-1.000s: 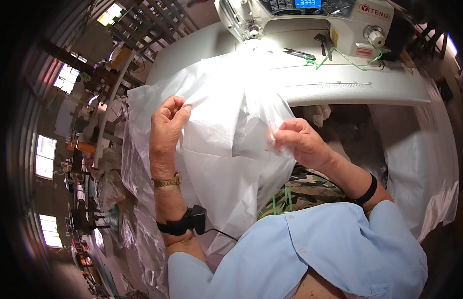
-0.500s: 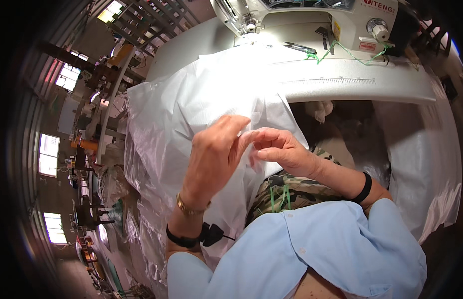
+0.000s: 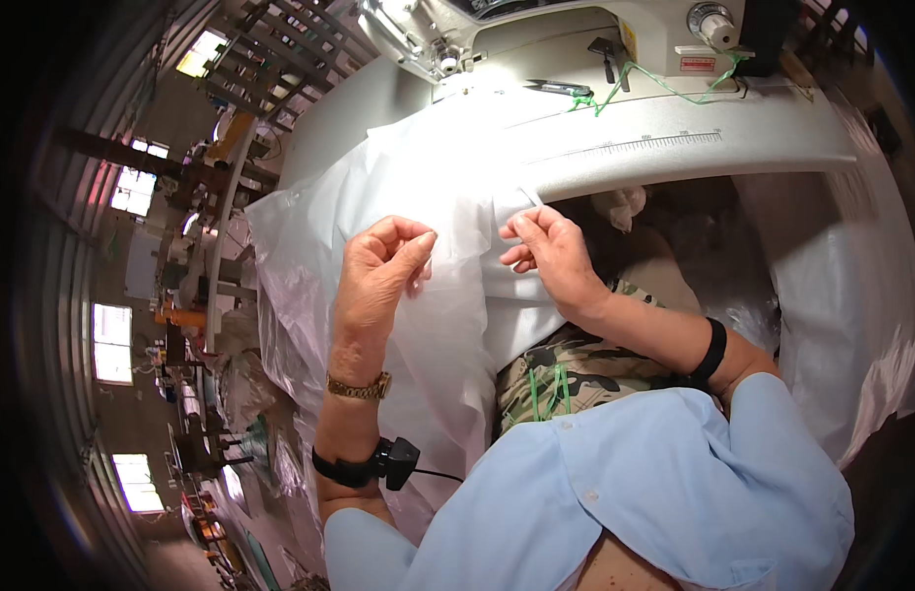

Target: Sewing large white plastic sheets together using an industrial sewing machine in a manufacturing facility.

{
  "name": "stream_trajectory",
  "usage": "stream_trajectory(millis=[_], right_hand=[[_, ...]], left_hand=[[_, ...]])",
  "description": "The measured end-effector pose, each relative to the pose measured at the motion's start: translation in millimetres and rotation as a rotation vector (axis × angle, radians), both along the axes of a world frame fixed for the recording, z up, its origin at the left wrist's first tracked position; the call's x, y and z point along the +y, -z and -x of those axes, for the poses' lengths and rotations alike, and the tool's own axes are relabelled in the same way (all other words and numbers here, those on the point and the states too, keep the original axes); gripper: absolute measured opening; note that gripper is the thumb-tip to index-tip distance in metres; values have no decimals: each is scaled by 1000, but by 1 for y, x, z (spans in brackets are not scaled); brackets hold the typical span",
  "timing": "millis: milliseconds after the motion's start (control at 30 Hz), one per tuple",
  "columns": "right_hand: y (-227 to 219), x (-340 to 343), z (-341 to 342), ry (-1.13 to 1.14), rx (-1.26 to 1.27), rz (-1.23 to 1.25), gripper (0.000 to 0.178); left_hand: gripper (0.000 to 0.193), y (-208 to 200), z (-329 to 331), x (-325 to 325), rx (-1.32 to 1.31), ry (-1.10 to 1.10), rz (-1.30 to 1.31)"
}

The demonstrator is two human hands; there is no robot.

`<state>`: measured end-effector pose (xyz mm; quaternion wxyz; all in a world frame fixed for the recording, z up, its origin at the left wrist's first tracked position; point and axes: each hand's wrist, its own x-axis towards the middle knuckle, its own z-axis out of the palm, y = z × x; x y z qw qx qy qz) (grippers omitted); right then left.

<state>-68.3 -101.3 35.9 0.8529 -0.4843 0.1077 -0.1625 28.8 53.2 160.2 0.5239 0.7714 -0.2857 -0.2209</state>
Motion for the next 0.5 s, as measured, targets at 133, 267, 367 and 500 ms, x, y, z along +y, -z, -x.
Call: stream_trajectory(millis=[133,267,367,500], right_hand=[[-6,0,-21,-175,177,-205,33],[6,5,-51,-77,117,-126,29],[12,16,-45,12,93,-71,32],[43,16,-27,11,165,-9,35]], left_hand=[[10,-7,3,-5,79,-6,53],[9,-15,3,-12,117,-38,76],[9,-14,0,-6,102,-98,84],[9,-11,-5,0,152,-97,145]])
